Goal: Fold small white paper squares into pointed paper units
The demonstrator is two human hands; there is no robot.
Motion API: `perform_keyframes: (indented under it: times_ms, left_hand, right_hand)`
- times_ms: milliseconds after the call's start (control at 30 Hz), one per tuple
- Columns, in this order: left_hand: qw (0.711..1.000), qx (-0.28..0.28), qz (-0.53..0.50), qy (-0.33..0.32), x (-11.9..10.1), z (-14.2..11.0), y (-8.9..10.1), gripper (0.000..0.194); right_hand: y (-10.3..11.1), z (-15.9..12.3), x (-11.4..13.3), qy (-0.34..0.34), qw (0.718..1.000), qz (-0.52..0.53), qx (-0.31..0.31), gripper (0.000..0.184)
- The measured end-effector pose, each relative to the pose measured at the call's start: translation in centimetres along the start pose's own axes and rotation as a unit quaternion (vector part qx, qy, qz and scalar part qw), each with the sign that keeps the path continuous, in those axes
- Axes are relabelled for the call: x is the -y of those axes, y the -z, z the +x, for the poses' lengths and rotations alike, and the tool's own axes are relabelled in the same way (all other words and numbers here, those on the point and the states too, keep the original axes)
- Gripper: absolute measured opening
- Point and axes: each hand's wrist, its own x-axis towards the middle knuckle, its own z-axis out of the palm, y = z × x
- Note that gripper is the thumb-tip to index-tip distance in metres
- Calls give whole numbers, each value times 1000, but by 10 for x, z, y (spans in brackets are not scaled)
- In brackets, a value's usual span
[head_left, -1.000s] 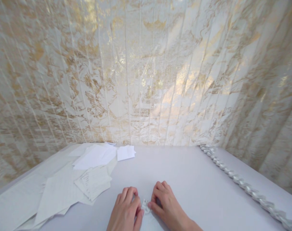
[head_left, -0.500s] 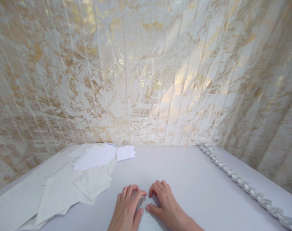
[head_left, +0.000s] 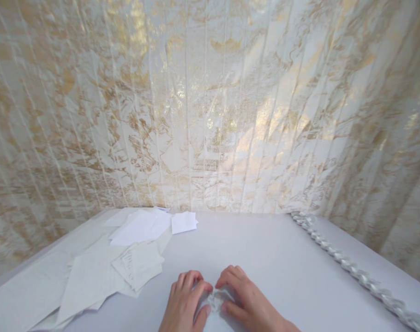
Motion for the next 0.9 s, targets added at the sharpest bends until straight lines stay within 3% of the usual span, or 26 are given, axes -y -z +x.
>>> perform_keyframes:
  times_ms: [133,267,367,467,600,767,900]
  left_hand:
    - [1000,-16,-11,-1,-1,-1,-1,16]
    - [999,-25,-7,28,-5,0,-1,35]
    - [999,-24,-14,37,-6,1,0,23]
    - [999,-14,-47,21,-4,1,-1,12]
    - [996,-33,-87,19,1,-1,-5,15]
    - [993,-27,-114,23,4,-2,-8,24]
    - [995,-6,-95,12,3,-2,-8,28]
  right_hand:
    - [-11,6,7,37,993,-106,31,26]
    - [-14,6,8,40,983,-179,21,17]
    - [-14,4,8,34,982,-187,15,21]
    - [-14,2,9,20,992,-124,6,19]
    - [-16,3,9,-24,999,23,-2,20]
    - [-22,6,7,-44,981,191,1,25]
    - [-25,7,9,-53,973,223,-6,28]
